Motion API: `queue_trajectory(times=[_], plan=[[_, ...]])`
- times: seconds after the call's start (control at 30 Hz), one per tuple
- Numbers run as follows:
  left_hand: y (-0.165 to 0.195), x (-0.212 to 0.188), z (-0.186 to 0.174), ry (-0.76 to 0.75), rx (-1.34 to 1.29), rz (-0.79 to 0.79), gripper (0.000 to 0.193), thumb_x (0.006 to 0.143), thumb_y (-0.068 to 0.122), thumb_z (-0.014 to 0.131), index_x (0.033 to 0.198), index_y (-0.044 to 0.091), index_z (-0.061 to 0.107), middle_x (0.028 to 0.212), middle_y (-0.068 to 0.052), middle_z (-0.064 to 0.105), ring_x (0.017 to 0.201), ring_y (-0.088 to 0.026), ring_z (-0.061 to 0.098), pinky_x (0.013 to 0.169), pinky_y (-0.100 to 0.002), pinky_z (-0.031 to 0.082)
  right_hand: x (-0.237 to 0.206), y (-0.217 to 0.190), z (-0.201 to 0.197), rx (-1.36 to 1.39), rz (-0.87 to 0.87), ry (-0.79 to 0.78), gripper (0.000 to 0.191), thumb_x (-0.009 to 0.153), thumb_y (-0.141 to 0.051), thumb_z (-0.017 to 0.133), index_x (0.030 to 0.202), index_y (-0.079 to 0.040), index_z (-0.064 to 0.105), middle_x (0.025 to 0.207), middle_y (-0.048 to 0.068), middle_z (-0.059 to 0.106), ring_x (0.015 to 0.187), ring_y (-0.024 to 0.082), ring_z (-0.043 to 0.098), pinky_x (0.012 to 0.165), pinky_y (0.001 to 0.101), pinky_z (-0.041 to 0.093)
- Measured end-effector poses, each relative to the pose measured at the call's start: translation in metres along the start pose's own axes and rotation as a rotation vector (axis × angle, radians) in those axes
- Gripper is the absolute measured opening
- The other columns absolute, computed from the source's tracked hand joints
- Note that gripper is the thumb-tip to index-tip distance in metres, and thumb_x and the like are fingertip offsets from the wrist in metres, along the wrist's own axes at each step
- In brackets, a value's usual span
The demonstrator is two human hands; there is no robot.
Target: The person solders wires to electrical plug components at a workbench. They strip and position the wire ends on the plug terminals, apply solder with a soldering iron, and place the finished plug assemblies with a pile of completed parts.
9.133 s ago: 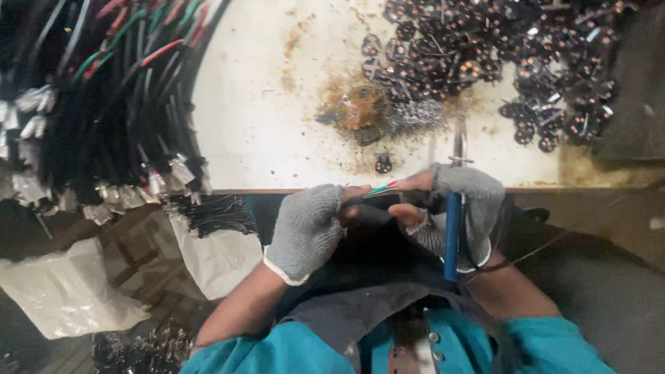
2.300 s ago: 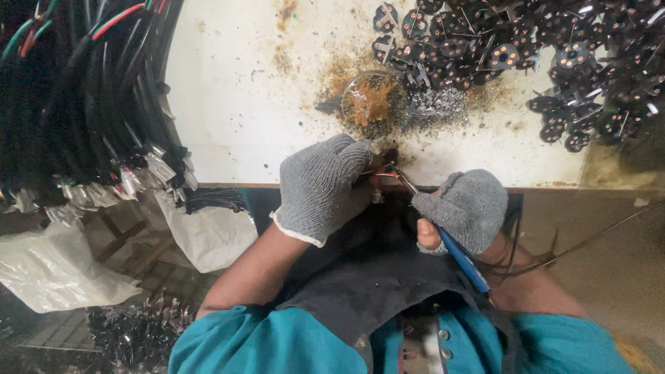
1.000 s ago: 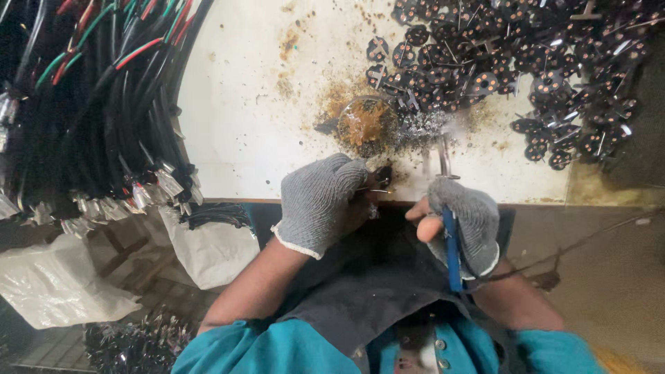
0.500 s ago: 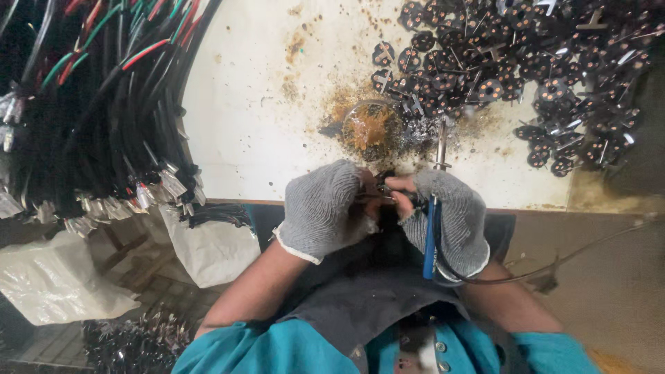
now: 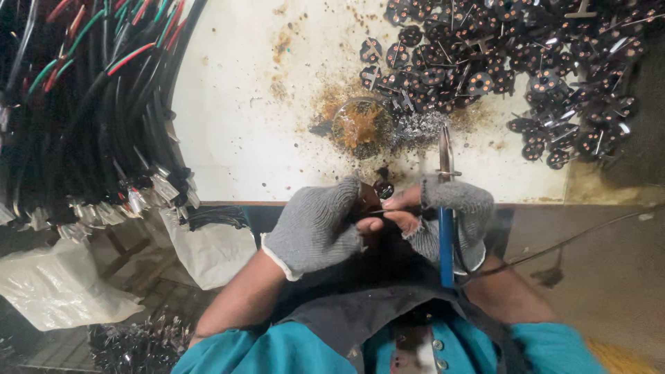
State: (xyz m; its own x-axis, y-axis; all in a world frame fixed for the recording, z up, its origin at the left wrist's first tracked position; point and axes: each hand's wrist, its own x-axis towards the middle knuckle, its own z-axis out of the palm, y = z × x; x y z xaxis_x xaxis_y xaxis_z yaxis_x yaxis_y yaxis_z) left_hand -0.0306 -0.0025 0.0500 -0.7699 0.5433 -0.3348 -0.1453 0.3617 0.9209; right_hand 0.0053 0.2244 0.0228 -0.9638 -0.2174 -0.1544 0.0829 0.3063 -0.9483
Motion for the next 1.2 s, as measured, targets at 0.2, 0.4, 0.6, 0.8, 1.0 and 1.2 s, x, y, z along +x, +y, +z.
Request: queue_trajectory(times=[0.2, 0.4, 0.6, 0.8, 1.0, 1.2], plan=[[0.002, 0.001, -0.004, -0.205, -0.186, -0.165, 0.023, 0.098, 0.032, 0.06, 0.098, 0.01, 0.066, 0.07, -0.006, 0.07, 0.066, -0.022, 0.074, 0.064, -0.036, 0.055, -0.009, -0.005, -0.01, 0.139, 0.139, -0.025, 0.011, 0.082, -0.004, 0.08, 0.093, -0.004, 0.077, 0.086, 0.007, 0.076, 0.078, 0.015, 0.076, 0.069, 0.0275, 0.062], [-0.005, -0.005, 0.018, 0.02, -0.205, -0.193, 0.016, 0.092, 0.025, 0.073, 0.093, 0.009, 0.073, 0.071, -0.007, 0.071, 0.065, -0.021, 0.072, 0.062, -0.033, 0.055, 0.0, -0.017, -0.012, -0.08, 0.091, -0.021, 0.014, 0.081, -0.01, 0.085, 0.092, -0.004, 0.078, 0.083, 0.007, 0.076, 0.074, 0.014, 0.073, 0.065, 0.0265, 0.058], [-0.018, -0.013, 0.033, 0.167, -0.096, -0.006, 0.012, 0.09, 0.019, 0.077, 0.096, 0.008, 0.075, 0.076, -0.01, 0.067, 0.069, -0.023, 0.069, 0.063, -0.035, 0.053, 0.003, -0.017, -0.013, -0.034, 0.032, -0.062, 0.011, 0.086, -0.014, 0.083, 0.093, -0.006, 0.079, 0.084, 0.005, 0.078, 0.074, 0.012, 0.073, 0.067, 0.0265, 0.057], [-0.025, -0.014, 0.049, 0.393, -0.181, 0.159, 0.014, 0.088, 0.017, 0.081, 0.088, 0.009, 0.069, 0.08, -0.008, 0.068, 0.073, -0.023, 0.069, 0.067, -0.035, 0.053, 0.001, -0.005, -0.012, 0.026, 0.052, -0.083, 0.009, 0.087, -0.012, 0.081, 0.094, -0.006, 0.08, 0.079, 0.004, 0.077, 0.067, 0.011, 0.071, 0.06, 0.0257, 0.054], [-0.022, -0.012, 0.04, 0.303, -0.039, 0.086, 0.012, 0.084, 0.018, 0.083, 0.085, 0.011, 0.073, 0.076, -0.008, 0.065, 0.074, -0.025, 0.066, 0.066, -0.036, 0.05, 0.0, -0.007, -0.011, 0.109, 0.021, -0.09, 0.009, 0.092, -0.013, 0.077, 0.093, -0.004, 0.076, 0.081, 0.006, 0.076, 0.072, 0.012, 0.072, 0.065, 0.0259, 0.056], [-0.023, -0.015, 0.038, 0.323, -0.039, 0.167, 0.012, 0.082, 0.016, 0.083, 0.088, 0.012, 0.074, 0.08, -0.005, 0.066, 0.076, -0.025, 0.066, 0.068, -0.036, 0.052, 0.002, -0.015, -0.011, 0.025, -0.042, -0.046, 0.016, 0.091, -0.019, 0.079, 0.089, -0.004, 0.075, 0.08, 0.007, 0.074, 0.073, 0.013, 0.072, 0.067, 0.0277, 0.058]])
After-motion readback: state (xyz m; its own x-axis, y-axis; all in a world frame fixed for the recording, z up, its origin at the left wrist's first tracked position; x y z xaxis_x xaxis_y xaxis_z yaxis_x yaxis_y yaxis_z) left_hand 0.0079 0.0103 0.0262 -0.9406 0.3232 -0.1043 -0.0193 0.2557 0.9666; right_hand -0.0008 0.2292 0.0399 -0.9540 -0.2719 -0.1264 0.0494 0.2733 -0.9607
